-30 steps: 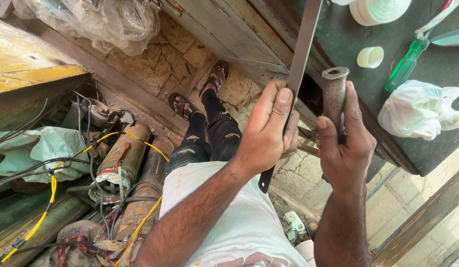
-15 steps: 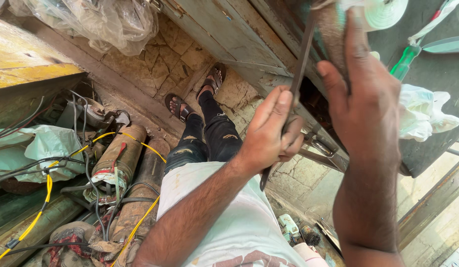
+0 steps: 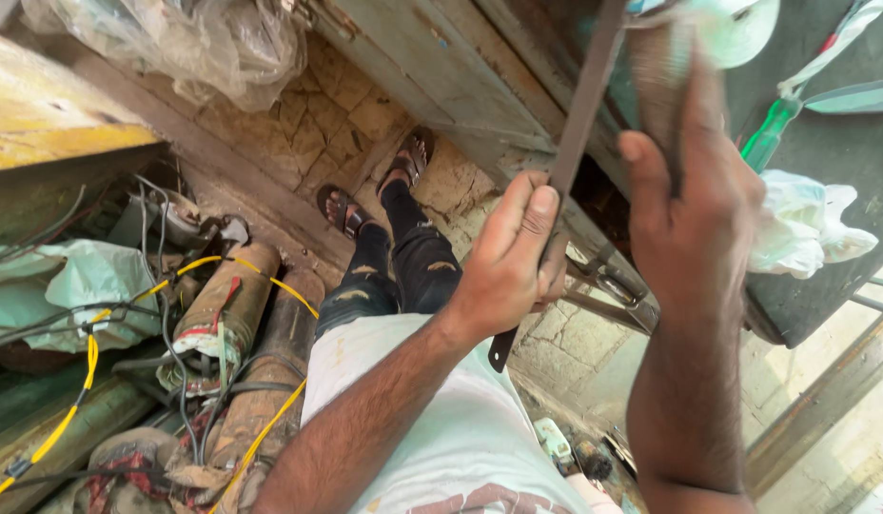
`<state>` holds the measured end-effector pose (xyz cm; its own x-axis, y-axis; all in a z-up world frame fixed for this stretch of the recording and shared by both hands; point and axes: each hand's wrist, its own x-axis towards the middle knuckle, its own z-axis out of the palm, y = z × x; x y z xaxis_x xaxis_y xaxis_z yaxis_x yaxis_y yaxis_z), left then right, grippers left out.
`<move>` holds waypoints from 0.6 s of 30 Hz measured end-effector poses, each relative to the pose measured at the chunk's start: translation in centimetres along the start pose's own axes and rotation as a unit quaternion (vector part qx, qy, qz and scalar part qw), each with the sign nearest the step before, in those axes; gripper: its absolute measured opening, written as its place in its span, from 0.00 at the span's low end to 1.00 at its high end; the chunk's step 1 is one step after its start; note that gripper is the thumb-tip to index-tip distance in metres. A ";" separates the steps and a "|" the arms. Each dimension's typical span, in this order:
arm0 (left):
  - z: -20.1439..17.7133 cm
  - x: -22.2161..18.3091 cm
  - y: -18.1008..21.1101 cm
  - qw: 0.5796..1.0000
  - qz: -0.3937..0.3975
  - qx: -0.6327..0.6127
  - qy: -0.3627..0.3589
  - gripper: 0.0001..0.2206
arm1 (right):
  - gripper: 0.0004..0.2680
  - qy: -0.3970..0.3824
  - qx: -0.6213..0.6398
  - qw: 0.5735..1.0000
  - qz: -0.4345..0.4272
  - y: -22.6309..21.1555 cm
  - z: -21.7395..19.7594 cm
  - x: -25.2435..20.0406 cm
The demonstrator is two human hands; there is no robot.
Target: The person applies varnish from a bottle onto the windings of a disassembled electric motor stator. They rotate the stator to coat different sections and pour the liquid carefully into the winding slots.
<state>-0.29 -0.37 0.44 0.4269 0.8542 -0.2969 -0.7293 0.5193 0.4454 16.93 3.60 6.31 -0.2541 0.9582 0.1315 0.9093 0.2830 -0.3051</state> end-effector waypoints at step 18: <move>0.5 1.2 0.4 0.997 0.033 0.068 0.021 0.15 | 0.20 0.059 0.215 0.962 0.155 -1.4 1.5 -5.7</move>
<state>0.21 0.92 0.73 0.3559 0.8858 -0.2979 -0.6742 0.4641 0.5745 16.60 -2.25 4.57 0.0699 0.9950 0.0708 0.7088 0.0004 -0.7054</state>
